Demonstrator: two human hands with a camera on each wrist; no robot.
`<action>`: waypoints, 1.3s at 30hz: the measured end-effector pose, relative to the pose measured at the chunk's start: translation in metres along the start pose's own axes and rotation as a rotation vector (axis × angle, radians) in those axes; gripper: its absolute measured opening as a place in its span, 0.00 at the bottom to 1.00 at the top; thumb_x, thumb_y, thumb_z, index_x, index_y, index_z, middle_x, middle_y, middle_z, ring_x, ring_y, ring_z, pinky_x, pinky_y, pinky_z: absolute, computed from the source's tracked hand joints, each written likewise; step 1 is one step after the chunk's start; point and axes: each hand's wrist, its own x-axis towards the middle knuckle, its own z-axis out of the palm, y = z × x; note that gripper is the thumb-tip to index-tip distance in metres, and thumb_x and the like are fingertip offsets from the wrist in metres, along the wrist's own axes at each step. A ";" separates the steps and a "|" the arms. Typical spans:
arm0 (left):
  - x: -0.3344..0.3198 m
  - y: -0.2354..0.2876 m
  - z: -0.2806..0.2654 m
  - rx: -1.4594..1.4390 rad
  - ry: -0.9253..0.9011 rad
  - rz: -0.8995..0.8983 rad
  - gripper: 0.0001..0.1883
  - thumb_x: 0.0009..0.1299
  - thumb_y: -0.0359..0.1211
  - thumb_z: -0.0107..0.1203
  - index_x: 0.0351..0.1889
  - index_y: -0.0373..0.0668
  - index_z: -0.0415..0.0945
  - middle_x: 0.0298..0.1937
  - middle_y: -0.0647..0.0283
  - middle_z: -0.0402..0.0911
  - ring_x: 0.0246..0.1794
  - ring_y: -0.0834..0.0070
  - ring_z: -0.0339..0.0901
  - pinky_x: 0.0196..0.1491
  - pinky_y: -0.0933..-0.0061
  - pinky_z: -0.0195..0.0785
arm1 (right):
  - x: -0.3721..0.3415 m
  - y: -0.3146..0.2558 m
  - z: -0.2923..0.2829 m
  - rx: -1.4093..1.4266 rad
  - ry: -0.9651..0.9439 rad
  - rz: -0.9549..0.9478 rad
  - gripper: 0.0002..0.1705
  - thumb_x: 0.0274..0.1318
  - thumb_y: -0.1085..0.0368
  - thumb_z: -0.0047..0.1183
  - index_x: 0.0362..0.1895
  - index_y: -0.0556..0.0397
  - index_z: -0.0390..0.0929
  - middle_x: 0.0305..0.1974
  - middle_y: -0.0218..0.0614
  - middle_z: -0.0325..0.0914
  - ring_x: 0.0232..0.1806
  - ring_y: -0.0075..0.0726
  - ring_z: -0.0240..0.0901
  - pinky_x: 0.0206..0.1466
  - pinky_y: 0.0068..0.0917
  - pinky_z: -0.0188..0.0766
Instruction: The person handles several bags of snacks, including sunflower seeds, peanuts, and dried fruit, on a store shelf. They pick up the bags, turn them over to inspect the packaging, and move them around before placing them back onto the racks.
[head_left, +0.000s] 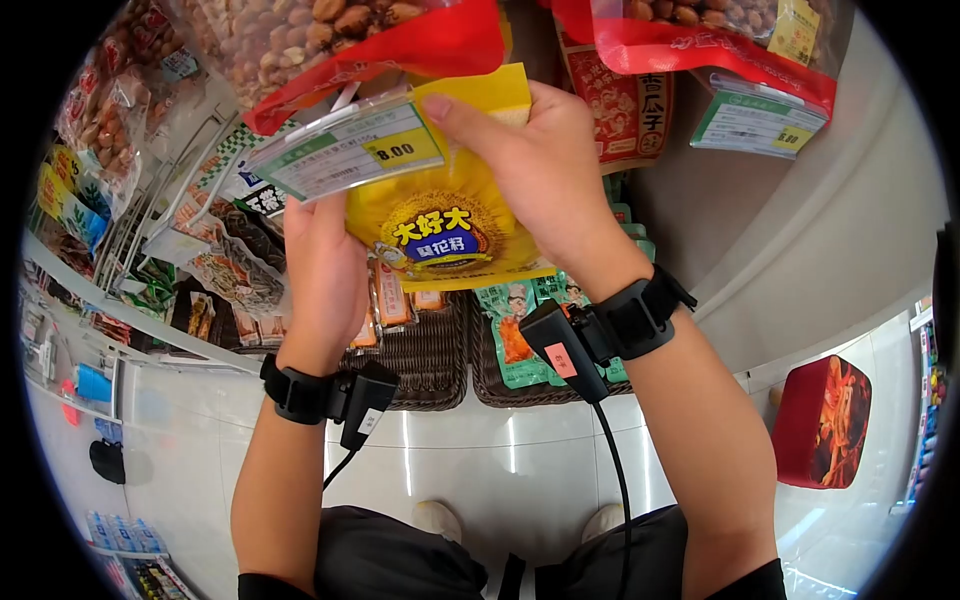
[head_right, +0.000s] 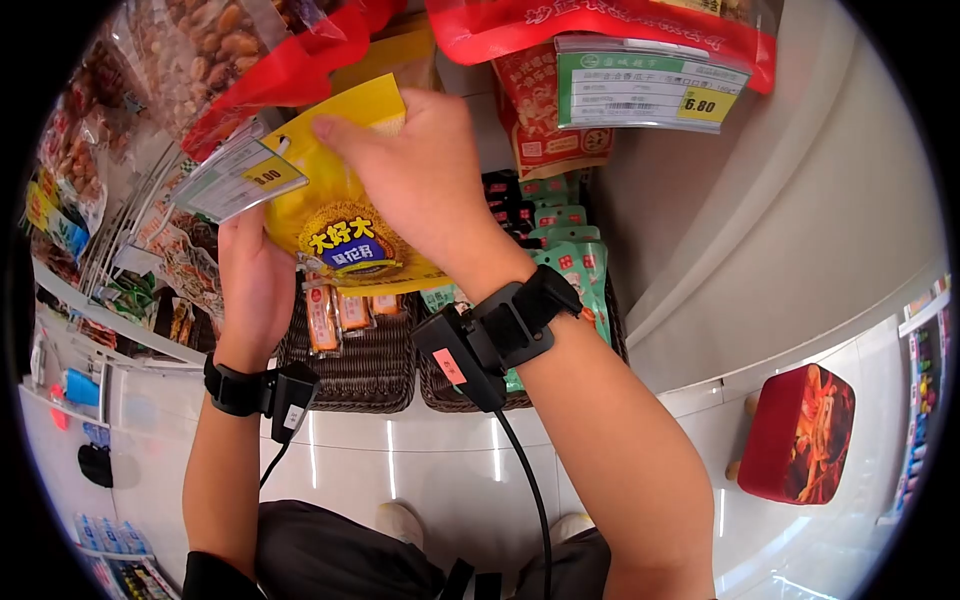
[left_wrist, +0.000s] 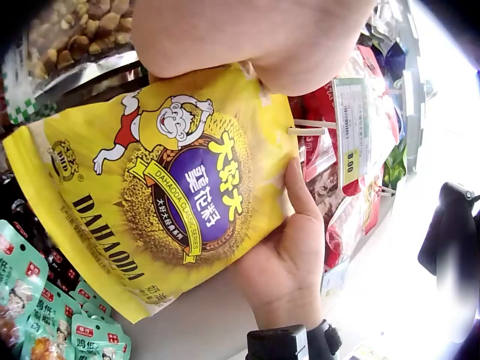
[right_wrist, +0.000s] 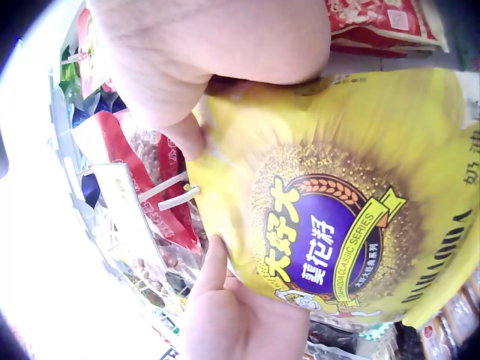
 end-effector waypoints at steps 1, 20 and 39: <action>0.000 0.000 0.000 -0.001 -0.002 0.001 0.15 0.79 0.29 0.45 0.61 0.35 0.65 0.61 0.55 0.75 0.61 0.70 0.74 0.63 0.67 0.67 | 0.000 0.001 0.000 -0.003 0.002 0.010 0.12 0.57 0.68 0.63 0.41 0.66 0.83 0.37 0.38 0.87 0.36 0.24 0.82 0.40 0.26 0.77; -0.001 0.009 -0.002 0.022 0.022 0.022 0.18 0.75 0.25 0.48 0.63 0.36 0.64 0.59 0.56 0.77 0.58 0.71 0.76 0.61 0.69 0.69 | -0.001 -0.009 -0.014 -0.211 -0.104 0.054 0.17 0.57 0.67 0.65 0.49 0.61 0.80 0.44 0.36 0.85 0.44 0.24 0.81 0.48 0.25 0.77; -0.038 0.030 -0.001 0.545 0.243 0.382 0.19 0.73 0.26 0.51 0.61 0.32 0.70 0.63 0.56 0.70 0.67 0.73 0.65 0.65 0.69 0.60 | 0.010 -0.006 -0.016 -0.181 -0.029 -0.093 0.30 0.50 0.69 0.71 0.56 0.59 0.70 0.47 0.38 0.80 0.49 0.28 0.78 0.53 0.26 0.75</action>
